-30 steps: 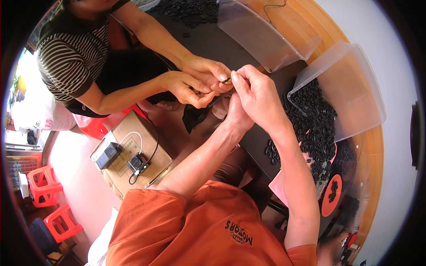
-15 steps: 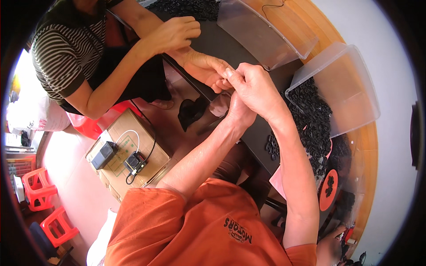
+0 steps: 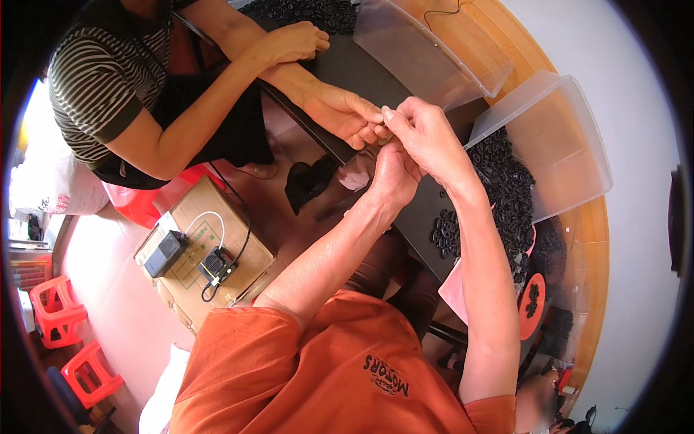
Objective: The person sits at a table and assembles small black plastic components by hand. They pick up a black plastic piece and a metal screw, insert the screw into the plastic piece, and place the assembled unit on a pink tray. The person repeats this process continuously, handling the parts one at a time.
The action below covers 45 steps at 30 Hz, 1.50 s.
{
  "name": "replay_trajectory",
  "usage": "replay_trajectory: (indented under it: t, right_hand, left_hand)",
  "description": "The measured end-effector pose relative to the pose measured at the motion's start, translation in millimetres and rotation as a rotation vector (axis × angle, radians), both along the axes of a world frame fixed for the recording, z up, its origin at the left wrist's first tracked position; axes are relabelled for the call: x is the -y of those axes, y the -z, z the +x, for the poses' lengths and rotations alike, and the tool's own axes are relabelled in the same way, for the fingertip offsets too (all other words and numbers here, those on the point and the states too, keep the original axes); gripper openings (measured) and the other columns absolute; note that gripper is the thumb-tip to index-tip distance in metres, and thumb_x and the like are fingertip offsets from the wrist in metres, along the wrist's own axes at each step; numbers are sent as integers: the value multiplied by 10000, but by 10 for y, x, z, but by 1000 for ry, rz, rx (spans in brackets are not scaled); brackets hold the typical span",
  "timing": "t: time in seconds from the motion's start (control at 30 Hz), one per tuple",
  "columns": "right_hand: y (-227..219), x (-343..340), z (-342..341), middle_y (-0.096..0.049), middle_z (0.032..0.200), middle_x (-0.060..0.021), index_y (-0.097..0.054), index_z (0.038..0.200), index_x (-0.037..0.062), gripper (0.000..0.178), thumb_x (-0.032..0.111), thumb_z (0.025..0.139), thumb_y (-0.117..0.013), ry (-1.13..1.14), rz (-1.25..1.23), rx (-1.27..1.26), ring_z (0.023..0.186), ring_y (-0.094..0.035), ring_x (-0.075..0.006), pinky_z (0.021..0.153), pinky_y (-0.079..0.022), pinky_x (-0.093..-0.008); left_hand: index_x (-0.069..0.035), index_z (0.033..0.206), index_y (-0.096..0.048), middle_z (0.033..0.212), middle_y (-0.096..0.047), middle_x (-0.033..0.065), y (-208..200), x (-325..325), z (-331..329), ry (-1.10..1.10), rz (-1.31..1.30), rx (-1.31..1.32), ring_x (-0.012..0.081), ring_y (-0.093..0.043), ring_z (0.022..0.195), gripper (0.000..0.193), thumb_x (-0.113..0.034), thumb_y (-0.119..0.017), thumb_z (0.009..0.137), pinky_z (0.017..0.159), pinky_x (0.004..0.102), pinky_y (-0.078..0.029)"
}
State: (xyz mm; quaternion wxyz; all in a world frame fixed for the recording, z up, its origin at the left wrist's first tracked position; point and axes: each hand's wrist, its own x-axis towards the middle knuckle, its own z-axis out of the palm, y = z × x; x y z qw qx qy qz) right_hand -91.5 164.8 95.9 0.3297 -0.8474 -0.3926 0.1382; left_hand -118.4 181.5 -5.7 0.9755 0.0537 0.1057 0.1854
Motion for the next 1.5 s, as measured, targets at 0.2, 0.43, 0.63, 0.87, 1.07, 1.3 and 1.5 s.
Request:
replay_trajectory:
  t: [0.2, 0.43, 0.63, 0.87, 1.07, 1.3, 1.5]
  right_hand:
    - [103, 16, 41, -629, 877, -153, -587, 955, 3, 95, 65, 884, -589, -245, 211, 294, 789, -634, -324, 708, -503, -396]
    - [70, 31, 154, -606, 859, -152, -588, 891, -7, 65, 31, 845, -614, -308, 205, 340, 781, -614, -343, 667, -496, -387]
    - [2, 10, 179, -567, 752, -80, -587, 856, -17, 63, -1, 841, -646, -367, 205, 445, 641, -552, -188, 593, -467, -294]
    - [-85, -67, 164, -529, 687, -8, -569, 826, -2, 158, 122, 913, -612, -325, 200, 221, 608, -506, -93, 541, -427, -254]
    - [-105, -57, 188, -625, 718, -84, -592, 867, -34, 195, 152, 920, -571, -204, 106, -94, 658, -545, -122, 603, -462, -311]
    - [-112, -127, 259, -580, 692, -68, -592, 859, -47, 242, 186, 922, -568, -195, 122, -48, 635, -508, -109, 574, -438, -299]
    - [-262, -282, 398, -477, 652, 20, -579, 828, 5, 278, 250, 959, -557, -139, -11, -198, 526, -388, -25, 435, -305, -189]
  left_hand:
    - [-148, 1028, -597, 931, -642, -45, 168, -22, 89, 23, -29, 57, 62, -609, 826, 244, -289, -406, 968, 665, 241, -479]
    - [-92, 1126, -551, 1109, -621, 15, 103, -41, 42, 76, 10, 13, 132, -603, 1009, 313, -321, -378, 1001, 853, 334, -496]
    - [-144, 1006, -576, 890, -616, -38, -54, -40, -37, 60, 36, -8, 86, -567, 767, 239, -280, -383, 975, 624, 256, -431]
    - [-127, 1014, -560, 917, -601, -16, -37, -35, -22, 93, 91, 4, 105, -575, 808, 263, -298, -362, 981, 650, 285, -500]
    - [-109, 1014, -561, 941, -586, 3, 27, -34, 9, 94, 56, 53, 125, -573, 820, 255, -277, -374, 970, 650, 297, -497]
    - [-75, 943, -553, 919, -586, 45, -30, -51, -20, 97, 75, 53, 150, -572, 811, 231, -234, -385, 954, 676, 297, -478]
    - [-57, 880, -542, 902, -622, 85, 155, -48, 34, 164, 40, 137, 191, -586, 805, 248, -256, -409, 945, 696, 308, -470]
